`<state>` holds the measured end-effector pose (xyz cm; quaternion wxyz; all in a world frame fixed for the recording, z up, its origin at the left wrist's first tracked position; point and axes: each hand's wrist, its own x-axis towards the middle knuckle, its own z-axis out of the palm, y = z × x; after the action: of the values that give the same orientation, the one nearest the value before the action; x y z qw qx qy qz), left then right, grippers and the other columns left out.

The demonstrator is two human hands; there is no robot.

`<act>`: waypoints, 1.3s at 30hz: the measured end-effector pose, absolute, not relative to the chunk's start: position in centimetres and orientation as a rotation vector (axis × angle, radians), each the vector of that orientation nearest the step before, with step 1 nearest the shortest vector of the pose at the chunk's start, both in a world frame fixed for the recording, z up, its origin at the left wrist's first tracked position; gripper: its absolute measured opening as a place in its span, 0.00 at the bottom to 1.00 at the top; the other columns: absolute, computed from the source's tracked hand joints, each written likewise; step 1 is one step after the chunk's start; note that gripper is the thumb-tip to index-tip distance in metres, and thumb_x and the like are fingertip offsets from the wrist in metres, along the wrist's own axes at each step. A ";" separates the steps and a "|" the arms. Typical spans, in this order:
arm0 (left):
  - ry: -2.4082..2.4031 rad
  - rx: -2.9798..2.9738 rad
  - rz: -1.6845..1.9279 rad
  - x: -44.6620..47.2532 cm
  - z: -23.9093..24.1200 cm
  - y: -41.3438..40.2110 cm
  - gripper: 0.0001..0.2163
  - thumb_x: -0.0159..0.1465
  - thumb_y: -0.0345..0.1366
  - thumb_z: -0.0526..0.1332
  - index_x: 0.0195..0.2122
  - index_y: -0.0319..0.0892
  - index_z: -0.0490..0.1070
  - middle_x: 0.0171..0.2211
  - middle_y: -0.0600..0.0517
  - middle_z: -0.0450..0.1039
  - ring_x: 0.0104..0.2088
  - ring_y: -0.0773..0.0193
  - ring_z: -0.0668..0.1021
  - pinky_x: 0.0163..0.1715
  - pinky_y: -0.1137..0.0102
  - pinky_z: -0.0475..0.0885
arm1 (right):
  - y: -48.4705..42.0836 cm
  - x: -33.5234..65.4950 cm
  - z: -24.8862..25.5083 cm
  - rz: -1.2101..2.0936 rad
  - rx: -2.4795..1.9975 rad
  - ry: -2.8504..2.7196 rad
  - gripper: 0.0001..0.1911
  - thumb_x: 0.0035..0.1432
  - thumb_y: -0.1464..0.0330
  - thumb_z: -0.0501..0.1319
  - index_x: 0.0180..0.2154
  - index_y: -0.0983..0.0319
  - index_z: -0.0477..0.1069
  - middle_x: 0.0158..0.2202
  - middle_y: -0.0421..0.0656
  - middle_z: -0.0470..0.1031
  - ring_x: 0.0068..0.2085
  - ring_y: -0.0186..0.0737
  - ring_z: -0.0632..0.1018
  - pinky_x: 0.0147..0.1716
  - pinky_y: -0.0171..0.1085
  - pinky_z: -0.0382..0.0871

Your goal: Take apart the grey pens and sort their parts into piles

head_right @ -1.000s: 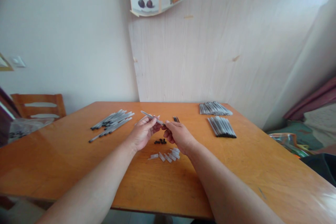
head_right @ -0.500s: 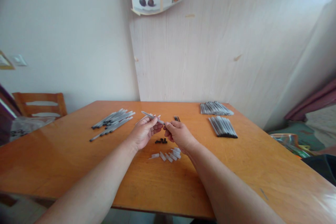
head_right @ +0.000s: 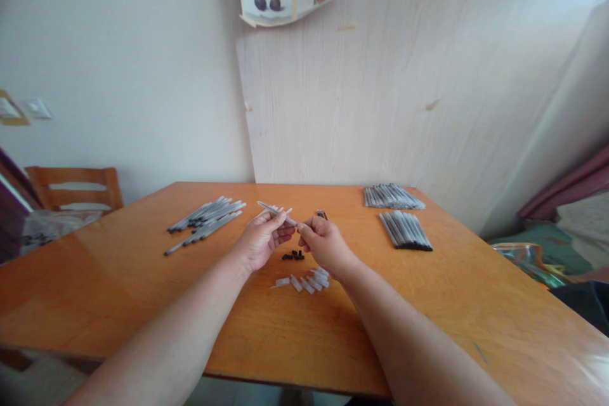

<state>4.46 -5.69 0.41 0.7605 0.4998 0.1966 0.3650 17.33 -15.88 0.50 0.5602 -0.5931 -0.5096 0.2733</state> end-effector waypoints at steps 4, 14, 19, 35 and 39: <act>0.431 1.080 0.818 4.5 0.4 -5.7 0.13 0.54 0.42 0.69 0.33 0.39 0.69 0.29 0.50 0.77 0.29 0.65 0.79 0.33 0.70 0.71 | -15.6 17.4 0.5 0.500 -1.428 -1.241 0.13 0.56 0.58 0.59 0.32 0.62 0.65 0.25 0.40 0.70 0.25 0.32 0.69 0.25 0.32 0.61; 0.450 1.099 0.826 4.5 0.2 -5.6 0.14 0.55 0.41 0.68 0.34 0.39 0.69 0.31 0.49 0.77 0.31 0.65 0.79 0.34 0.70 0.72 | -15.6 17.6 0.4 0.692 -1.403 -1.174 0.16 0.58 0.56 0.56 0.30 0.62 0.65 0.24 0.40 0.72 0.22 0.30 0.68 0.22 0.32 0.58; 0.460 1.101 0.819 4.5 0.4 -5.8 0.13 0.55 0.41 0.68 0.34 0.38 0.69 0.31 0.49 0.77 0.30 0.65 0.79 0.33 0.70 0.72 | -15.7 17.4 0.7 0.658 -1.359 -1.142 0.13 0.53 0.60 0.62 0.33 0.62 0.65 0.26 0.37 0.70 0.24 0.30 0.68 0.24 0.31 0.59; 0.462 1.091 0.808 4.6 0.3 -5.8 0.13 0.56 0.41 0.68 0.34 0.40 0.67 0.31 0.49 0.77 0.31 0.63 0.80 0.34 0.69 0.72 | -15.9 17.3 1.0 0.713 -1.502 -1.187 0.15 0.58 0.57 0.56 0.29 0.62 0.64 0.23 0.38 0.68 0.21 0.29 0.66 0.22 0.32 0.59; 0.468 1.092 0.805 4.6 0.4 -5.8 0.13 0.55 0.41 0.68 0.34 0.40 0.67 0.31 0.49 0.77 0.31 0.63 0.80 0.34 0.68 0.72 | -15.5 17.6 0.2 0.614 -1.463 -1.211 0.12 0.55 0.59 0.59 0.30 0.62 0.64 0.24 0.38 0.69 0.23 0.30 0.68 0.24 0.32 0.61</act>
<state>4.58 -5.84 0.37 0.7534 0.5005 0.2144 0.3688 17.63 -15.49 0.24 0.5419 -0.6160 -0.5100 0.2585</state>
